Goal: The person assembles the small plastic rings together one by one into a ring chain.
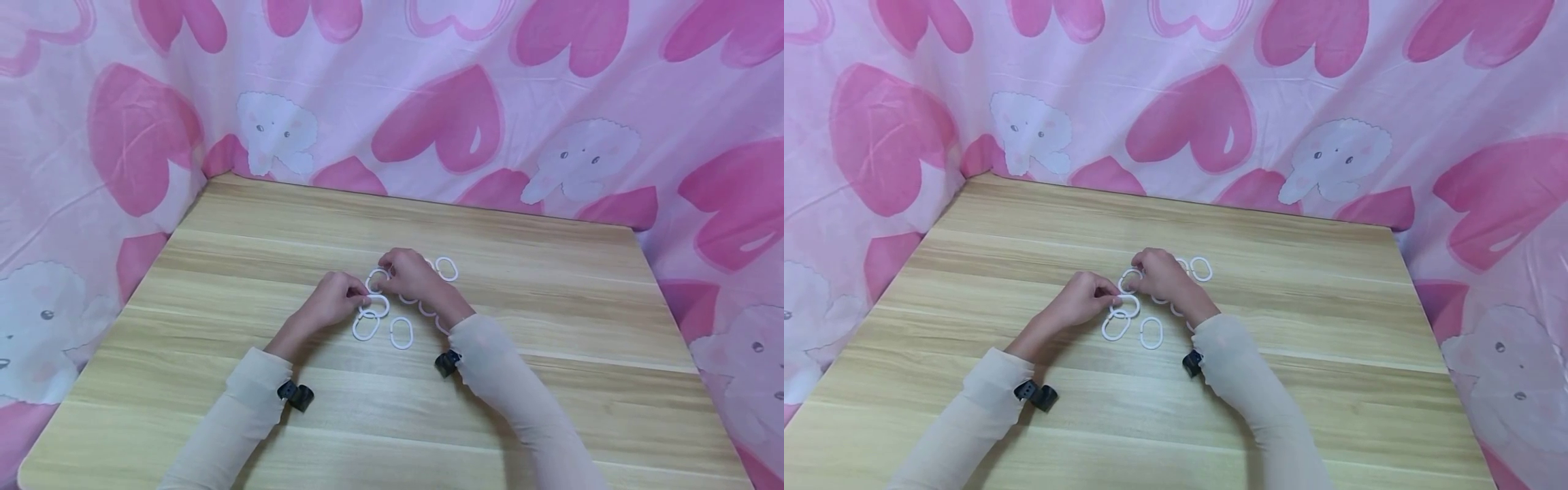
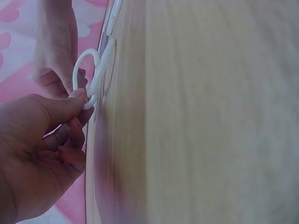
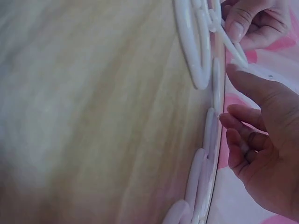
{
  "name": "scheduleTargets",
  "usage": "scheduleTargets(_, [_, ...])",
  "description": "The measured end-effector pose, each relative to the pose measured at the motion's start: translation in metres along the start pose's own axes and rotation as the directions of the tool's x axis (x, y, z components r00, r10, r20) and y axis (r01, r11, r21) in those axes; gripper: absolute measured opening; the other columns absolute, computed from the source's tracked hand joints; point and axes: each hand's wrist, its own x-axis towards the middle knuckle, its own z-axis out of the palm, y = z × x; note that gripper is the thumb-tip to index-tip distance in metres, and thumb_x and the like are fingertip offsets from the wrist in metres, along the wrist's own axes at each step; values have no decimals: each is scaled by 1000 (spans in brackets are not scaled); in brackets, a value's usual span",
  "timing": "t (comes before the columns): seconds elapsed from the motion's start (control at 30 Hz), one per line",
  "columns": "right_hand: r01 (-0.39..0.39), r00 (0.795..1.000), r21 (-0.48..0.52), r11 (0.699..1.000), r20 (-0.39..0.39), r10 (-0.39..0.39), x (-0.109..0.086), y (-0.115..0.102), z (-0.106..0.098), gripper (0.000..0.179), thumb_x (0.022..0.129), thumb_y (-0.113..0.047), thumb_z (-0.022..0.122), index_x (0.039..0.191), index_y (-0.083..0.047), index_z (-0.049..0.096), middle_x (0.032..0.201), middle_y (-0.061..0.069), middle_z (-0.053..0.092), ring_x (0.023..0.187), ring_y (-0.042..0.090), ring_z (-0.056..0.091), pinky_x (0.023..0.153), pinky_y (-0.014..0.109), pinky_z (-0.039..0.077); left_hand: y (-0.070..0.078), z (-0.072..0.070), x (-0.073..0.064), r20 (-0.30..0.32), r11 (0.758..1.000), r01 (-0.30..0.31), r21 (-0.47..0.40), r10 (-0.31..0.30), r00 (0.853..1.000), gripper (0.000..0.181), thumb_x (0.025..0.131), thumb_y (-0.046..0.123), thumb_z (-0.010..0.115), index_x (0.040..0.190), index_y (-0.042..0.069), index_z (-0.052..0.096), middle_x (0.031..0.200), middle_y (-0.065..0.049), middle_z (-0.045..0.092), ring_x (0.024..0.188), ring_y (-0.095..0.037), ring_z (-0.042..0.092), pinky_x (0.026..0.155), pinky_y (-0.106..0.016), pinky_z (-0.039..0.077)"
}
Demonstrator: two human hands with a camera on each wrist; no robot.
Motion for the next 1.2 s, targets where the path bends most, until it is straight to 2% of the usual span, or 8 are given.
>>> scheduleTargets(0.23, [-10,1000,-139,990,13,12,1,-1,5,46,79,-45,85,103,-8,71,97,4,67,88,20,60,84,35,54,0,-1,0,2,1000,2,4,-2,1000,6,90,7,75,92,5,80,88,-7,79,74,-9,66,70,-22,54])
scheduleTargets(0.33, [-16,1000,-148,989,5,17,1,-1,7,45,78,-44,86,100,-8,70,97,5,67,90,21,60,84,36,54,1,-1,0,2,1000,8,3,-8,1000,6,90,7,74,92,5,80,88,-7,79,75,-9,66,70,-22,54])
scheduleTargets(0.6, [-1,1000,-40,999,23,2,0,-2,6,45,78,-32,89,107,-7,66,100,7,67,91,22,61,86,36,54,0,-2,1,5,1000,2,-5,-2,1000,6,90,7,74,92,5,79,84,-6,78,72,-9,65,68,-22,53])
scheduleTargets(0.73, [15,999,-25,1000,40,-14,-1,-4,4,48,80,-28,87,117,-9,64,100,7,70,90,21,64,86,36,55,0,-2,1,10,1000,3,-18,-3,1000,5,90,6,73,92,5,78,82,-6,77,73,-10,66,70,-24,55])
scheduleTargets(0.93, [12,998,-12,1000,58,-11,-2,-4,3,50,85,-22,83,130,-13,63,90,4,70,79,16,62,75,29,53,-1,-2,2,9,1000,-1,-27,1,1000,6,91,5,72,94,5,77,83,-6,77,75,-11,68,73,-26,57])
scheduleTargets(1.07, [4,998,49,999,66,-8,-1,-2,4,53,86,-16,82,135,-15,62,85,2,67,74,12,57,70,24,49,-3,-2,2,8,999,-4,-37,4,1000,8,91,3,70,96,4,76,82,-7,77,74,-11,68,71,-25,56])
scheduleTargets(1.2, [22,999,121,992,38,-27,-1,2,5,56,86,-10,81,139,-12,61,85,5,67,73,11,57,69,21,48,-3,-3,0,13,999,4,-51,-4,1000,15,91,1,68,103,5,77,83,-7,77,73,-10,67,67,-23,55])
